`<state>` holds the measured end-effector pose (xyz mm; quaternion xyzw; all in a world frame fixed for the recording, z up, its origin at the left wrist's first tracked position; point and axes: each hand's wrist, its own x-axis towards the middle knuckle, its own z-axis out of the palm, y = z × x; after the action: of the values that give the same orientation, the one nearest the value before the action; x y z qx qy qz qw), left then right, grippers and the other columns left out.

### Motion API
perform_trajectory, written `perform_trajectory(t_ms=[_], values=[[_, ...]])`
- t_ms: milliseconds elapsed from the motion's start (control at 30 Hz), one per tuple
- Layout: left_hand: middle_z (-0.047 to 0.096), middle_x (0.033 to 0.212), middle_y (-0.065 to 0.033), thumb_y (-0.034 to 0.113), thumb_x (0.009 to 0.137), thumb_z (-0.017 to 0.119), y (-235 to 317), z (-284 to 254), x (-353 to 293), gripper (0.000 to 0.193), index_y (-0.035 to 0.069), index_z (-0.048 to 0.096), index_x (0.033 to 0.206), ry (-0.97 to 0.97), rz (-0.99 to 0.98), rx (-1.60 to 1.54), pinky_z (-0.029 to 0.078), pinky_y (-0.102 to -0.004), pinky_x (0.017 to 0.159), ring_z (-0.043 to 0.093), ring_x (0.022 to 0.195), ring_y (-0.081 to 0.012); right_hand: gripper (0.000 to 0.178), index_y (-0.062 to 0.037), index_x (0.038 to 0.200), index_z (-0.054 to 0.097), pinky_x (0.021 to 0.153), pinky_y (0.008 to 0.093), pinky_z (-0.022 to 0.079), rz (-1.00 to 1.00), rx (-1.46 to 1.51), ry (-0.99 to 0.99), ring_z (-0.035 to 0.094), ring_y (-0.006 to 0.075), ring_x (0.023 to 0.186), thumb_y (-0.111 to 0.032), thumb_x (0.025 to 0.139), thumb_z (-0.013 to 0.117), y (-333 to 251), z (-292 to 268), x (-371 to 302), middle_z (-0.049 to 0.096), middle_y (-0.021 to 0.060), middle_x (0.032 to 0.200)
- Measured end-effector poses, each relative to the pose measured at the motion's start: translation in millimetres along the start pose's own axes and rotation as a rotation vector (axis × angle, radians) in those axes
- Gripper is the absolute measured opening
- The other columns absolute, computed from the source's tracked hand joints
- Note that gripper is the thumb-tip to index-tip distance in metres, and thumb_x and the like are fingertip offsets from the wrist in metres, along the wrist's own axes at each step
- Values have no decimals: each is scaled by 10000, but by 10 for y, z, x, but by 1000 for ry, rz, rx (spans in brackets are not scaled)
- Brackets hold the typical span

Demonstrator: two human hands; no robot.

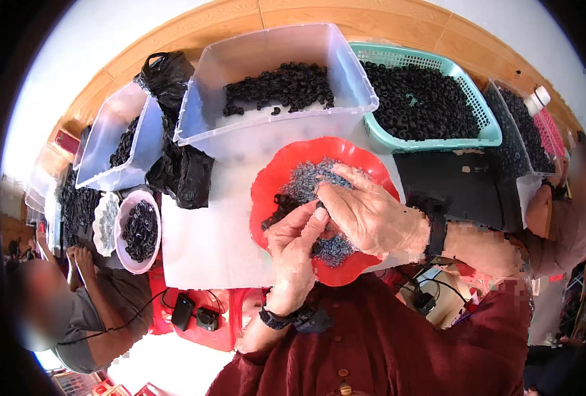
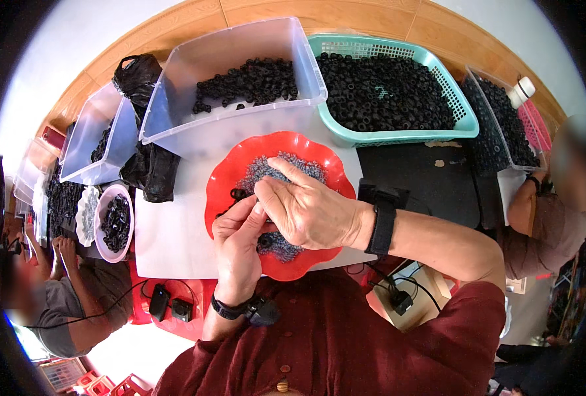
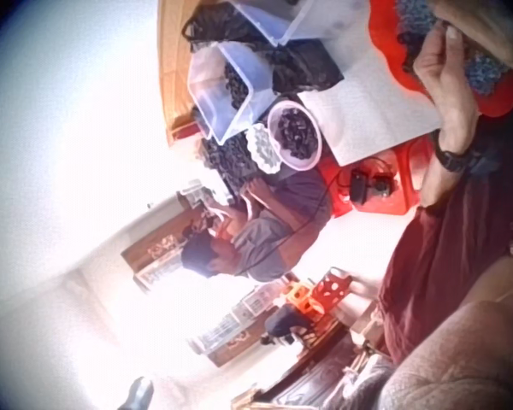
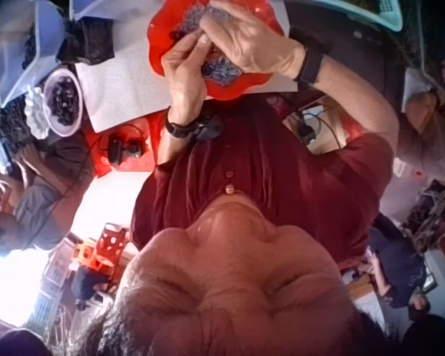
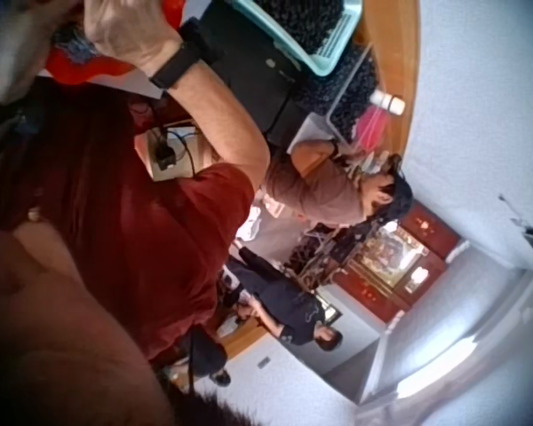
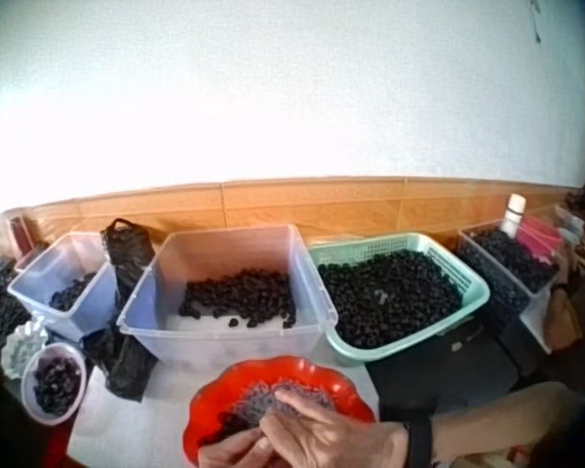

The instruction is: Manually assembling small black plastic components by inserting tiny grey washers or rings.

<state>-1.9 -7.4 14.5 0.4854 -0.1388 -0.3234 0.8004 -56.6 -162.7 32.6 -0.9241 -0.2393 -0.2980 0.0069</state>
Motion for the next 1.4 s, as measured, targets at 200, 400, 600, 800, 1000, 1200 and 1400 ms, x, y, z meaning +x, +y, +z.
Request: perform_trajectory(t_ms=[200,400,600,800,1000,1200,1400], values=[[657,915,-52,94,940,566,51,-56,58,229,-50,618,1111,-91,12,103,497,-221,692,594,798,-88,361,152,1045,517,1045,526,361,-40,-11,-96,660,272,834,-108,795,525,58,-140,67,619,197,841],[658,903,-43,109,951,553,59,-117,50,231,-43,616,1114,-133,84,182,491,-218,694,586,808,-80,391,131,1135,518,1039,567,349,62,41,-76,663,276,970,-104,829,586,-4,-92,76,646,221,1005],[656,903,-33,92,947,550,-4,-89,7,227,-49,618,1113,-36,64,68,462,-219,741,571,798,-74,386,166,1117,506,1017,564,379,29,-40,-45,663,304,958,-77,828,584,-32,46,21,636,262,998],[660,927,-37,88,954,536,-89,-105,5,230,-47,615,1122,-4,53,132,464,-219,745,579,831,-78,382,179,1053,533,1034,553,376,-80,-165,-72,666,332,894,-110,805,509,-50,75,-15,636,286,912],[661,929,-31,122,968,523,10,-110,75,245,-22,602,1148,-103,48,117,462,-216,724,587,831,-73,407,63,1197,509,1010,567,355,158,101,-36,659,253,954,-156,858,563,-12,-74,62,655,183,1019],[626,1039,-43,99,953,527,17,-162,39,212,3,627,1114,-69,122,210,440,-230,824,559,946,-87,412,32,993,593,598,270,486,789,1081,34,634,162,684,-375,931,569,55,-233,104,653,92,794],[545,1198,-99,52,921,552,-9,-85,3,232,-9,626,1132,-82,341,326,402,-305,959,503,1103,-186,496,-50,763,586,459,209,306,1097,1705,-513,395,62,499,-458,982,408,70,-278,172,492,-7,623]])
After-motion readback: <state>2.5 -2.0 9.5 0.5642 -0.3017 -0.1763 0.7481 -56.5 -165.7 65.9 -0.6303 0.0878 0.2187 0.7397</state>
